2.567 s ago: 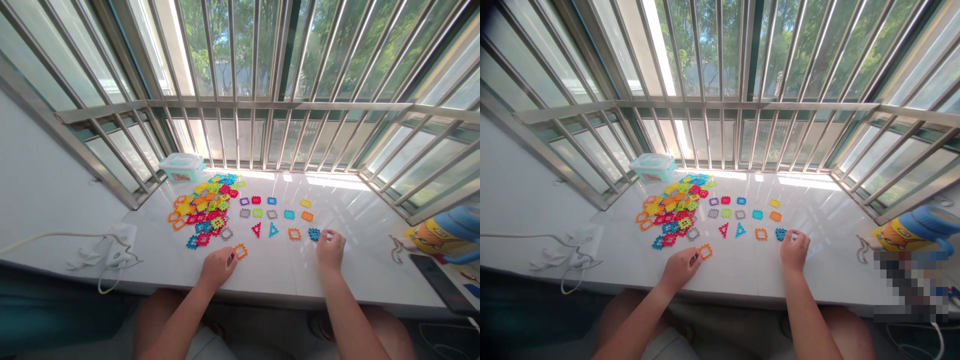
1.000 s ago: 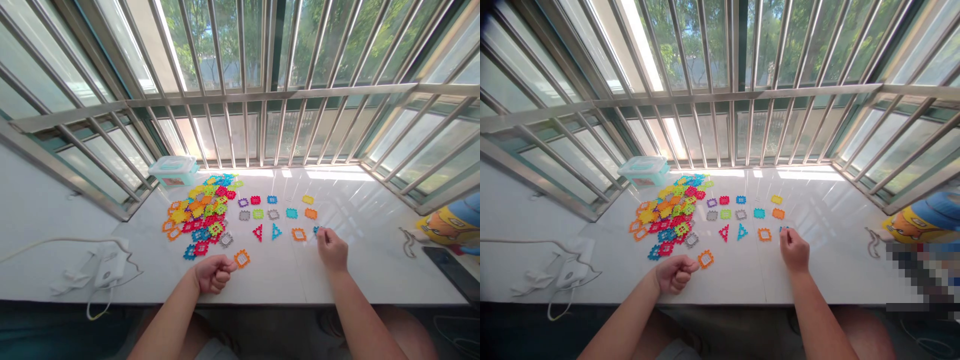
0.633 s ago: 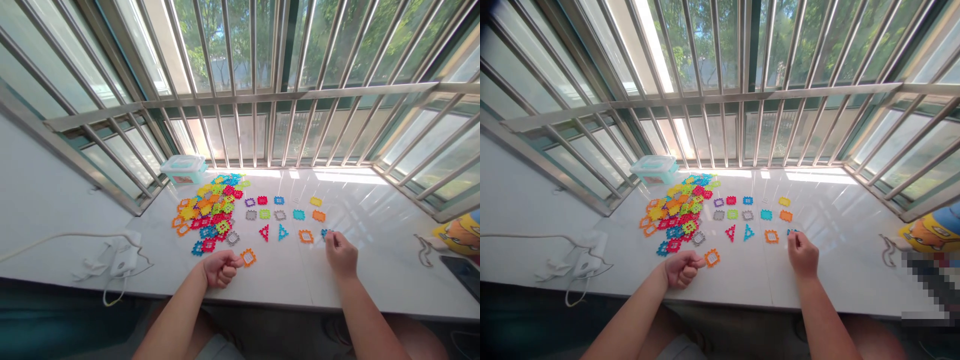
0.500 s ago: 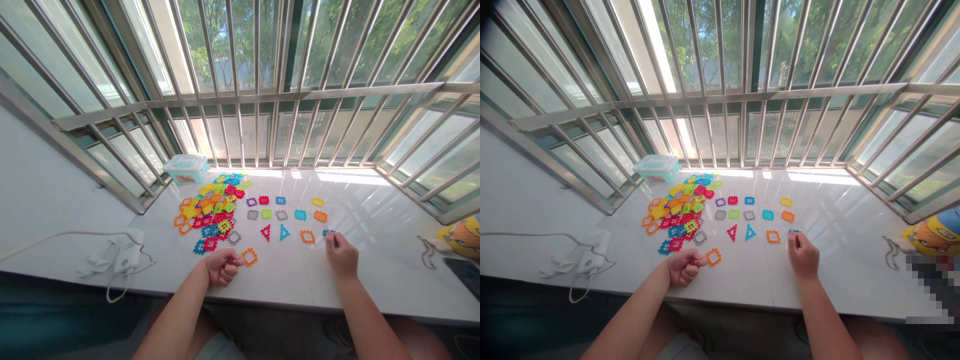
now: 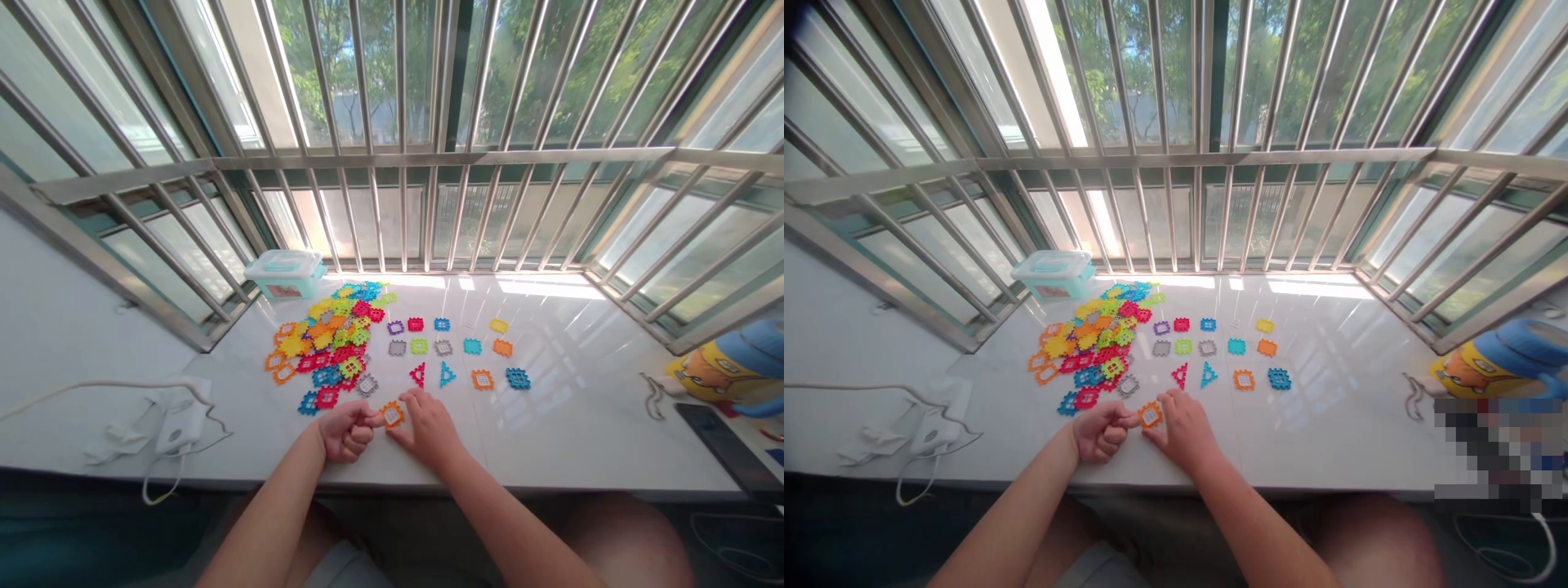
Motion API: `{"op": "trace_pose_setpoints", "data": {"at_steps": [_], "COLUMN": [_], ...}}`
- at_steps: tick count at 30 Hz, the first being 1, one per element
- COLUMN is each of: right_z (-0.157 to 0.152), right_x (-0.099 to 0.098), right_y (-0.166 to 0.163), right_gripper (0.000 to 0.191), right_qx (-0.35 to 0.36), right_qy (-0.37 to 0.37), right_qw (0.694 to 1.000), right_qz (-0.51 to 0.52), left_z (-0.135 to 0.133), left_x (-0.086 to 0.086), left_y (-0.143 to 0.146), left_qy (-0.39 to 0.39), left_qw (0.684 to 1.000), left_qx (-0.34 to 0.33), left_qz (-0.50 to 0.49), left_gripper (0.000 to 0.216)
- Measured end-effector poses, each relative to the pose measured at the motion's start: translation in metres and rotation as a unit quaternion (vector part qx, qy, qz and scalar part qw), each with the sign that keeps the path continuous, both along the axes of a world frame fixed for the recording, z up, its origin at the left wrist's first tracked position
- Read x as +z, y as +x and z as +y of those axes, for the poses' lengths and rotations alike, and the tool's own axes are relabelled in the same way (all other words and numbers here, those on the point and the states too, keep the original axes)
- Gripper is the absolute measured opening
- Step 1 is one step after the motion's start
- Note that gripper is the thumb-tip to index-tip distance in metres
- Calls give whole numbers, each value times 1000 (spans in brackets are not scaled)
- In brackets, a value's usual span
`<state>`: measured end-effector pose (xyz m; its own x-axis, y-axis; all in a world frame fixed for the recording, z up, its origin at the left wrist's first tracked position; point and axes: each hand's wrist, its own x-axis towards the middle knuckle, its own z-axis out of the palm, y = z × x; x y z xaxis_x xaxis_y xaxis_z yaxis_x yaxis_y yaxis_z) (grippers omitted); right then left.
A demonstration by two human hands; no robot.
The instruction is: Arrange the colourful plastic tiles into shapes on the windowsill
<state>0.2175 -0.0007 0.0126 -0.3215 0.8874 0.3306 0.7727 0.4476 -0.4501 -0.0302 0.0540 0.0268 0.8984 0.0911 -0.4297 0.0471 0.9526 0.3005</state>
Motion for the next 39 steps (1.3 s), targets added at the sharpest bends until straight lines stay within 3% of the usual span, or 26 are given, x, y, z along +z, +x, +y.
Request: {"op": "trace_pose_setpoints", "data": {"at_steps": [6,16,19,23,28,31,39], "right_z": [3,2,8,22,29,29,30], "right_x": [1,-7,-3,1,-12,-21,-26], "right_y": [-7,0,27,97,164,171,167], "right_gripper": [37,32,32,34,40,45,53], "right_qx": [15,-22,-46,-109,-222,-272,-284], "right_qy": [-17,27,85,156,159,126,80], "right_qw": [1000,995,990,978,960,951,952], "right_qz": [4,88,107,85,58,67,80], "left_z": [1,3,3,4,6,7,7], "left_x": [0,2,3,3,1,-1,2], "left_y": [1,1,1,2,2,3,3], "left_qy": [-9,-22,-28,-34,-34,-33,-29], "left_qw": [1000,999,999,999,999,999,998], "left_qx": [9,31,34,33,29,33,53], "left_qz": [-3,-5,-12,-20,-15,-13,14], "left_gripper": [25,21,21,22,24,24,22]}}
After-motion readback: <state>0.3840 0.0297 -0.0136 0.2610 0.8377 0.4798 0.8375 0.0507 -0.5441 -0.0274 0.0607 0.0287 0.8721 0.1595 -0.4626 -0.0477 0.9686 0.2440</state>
